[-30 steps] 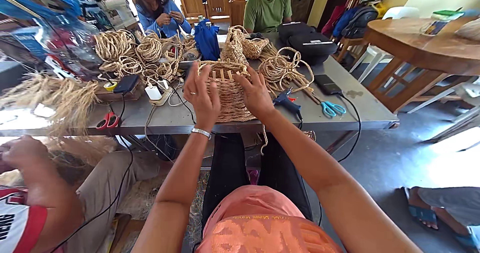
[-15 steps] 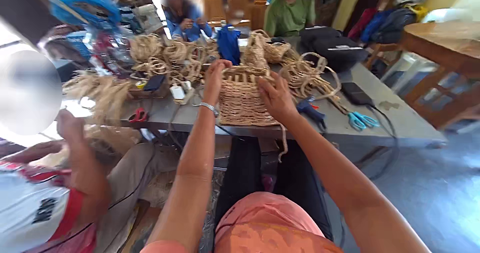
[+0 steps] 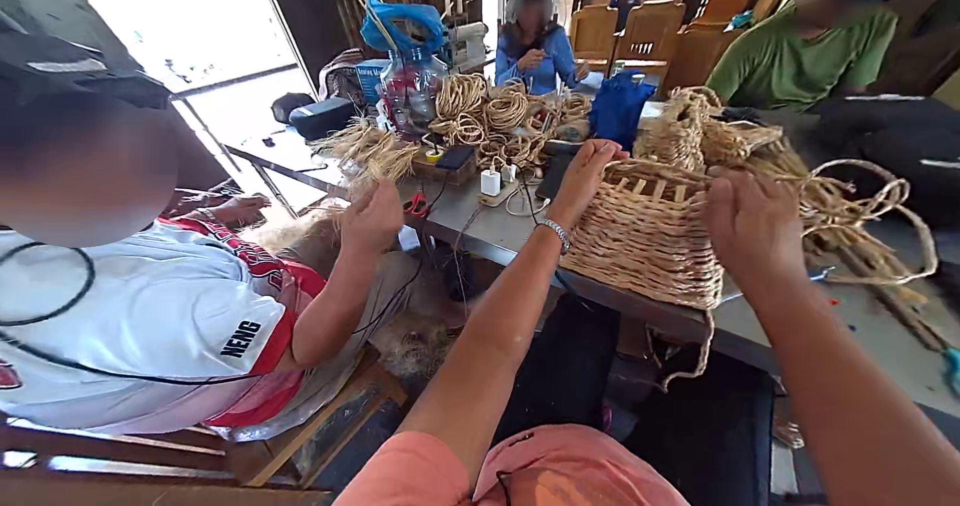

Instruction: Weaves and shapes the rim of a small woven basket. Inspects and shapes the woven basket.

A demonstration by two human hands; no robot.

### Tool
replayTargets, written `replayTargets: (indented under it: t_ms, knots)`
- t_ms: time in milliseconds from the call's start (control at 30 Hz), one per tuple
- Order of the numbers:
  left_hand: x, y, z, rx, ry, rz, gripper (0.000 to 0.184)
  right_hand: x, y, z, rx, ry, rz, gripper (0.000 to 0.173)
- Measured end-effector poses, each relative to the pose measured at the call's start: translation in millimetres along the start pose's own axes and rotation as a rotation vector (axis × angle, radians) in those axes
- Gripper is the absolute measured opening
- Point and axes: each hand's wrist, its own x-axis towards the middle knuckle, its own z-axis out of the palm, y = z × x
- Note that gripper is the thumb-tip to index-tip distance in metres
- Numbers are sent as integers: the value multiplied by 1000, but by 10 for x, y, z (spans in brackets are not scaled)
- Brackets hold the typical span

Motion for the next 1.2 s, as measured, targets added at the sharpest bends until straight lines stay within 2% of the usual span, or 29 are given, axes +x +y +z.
replayTargets:
  t_ms: [100, 267, 333, 433, 500, 733, 933, 1200]
  knots:
    - [2, -12, 11, -29, 1, -7, 44, 274, -48, -143, -111, -149, 42, 51]
    - [73, 65, -33, -43, -54, -169, 29, 617, -227, -265, -271, -473, 101, 41]
    - [144, 87, -74, -46, -106, -238, 24, 707, -299, -297, -329, -547, 138, 39]
    - [216, 263, -99, 37, -167, -314, 16, 789, -357, -273, -350, -546, 141, 32]
    - [272, 331, -99, 124, -204, -306, 11, 809, -396, -224, -349, -532, 137, 32]
    - [354, 522, -86, 628, -324, -197, 18, 878, -309, -92, -272, -506, 148, 27]
    - [359, 631, -78, 821, -403, -112, 20, 879, -293, -93, -226, -504, 123, 24]
    - [418, 694, -38, 962, -516, -98, 21, 921, -262, -75, -252, -544, 147, 21]
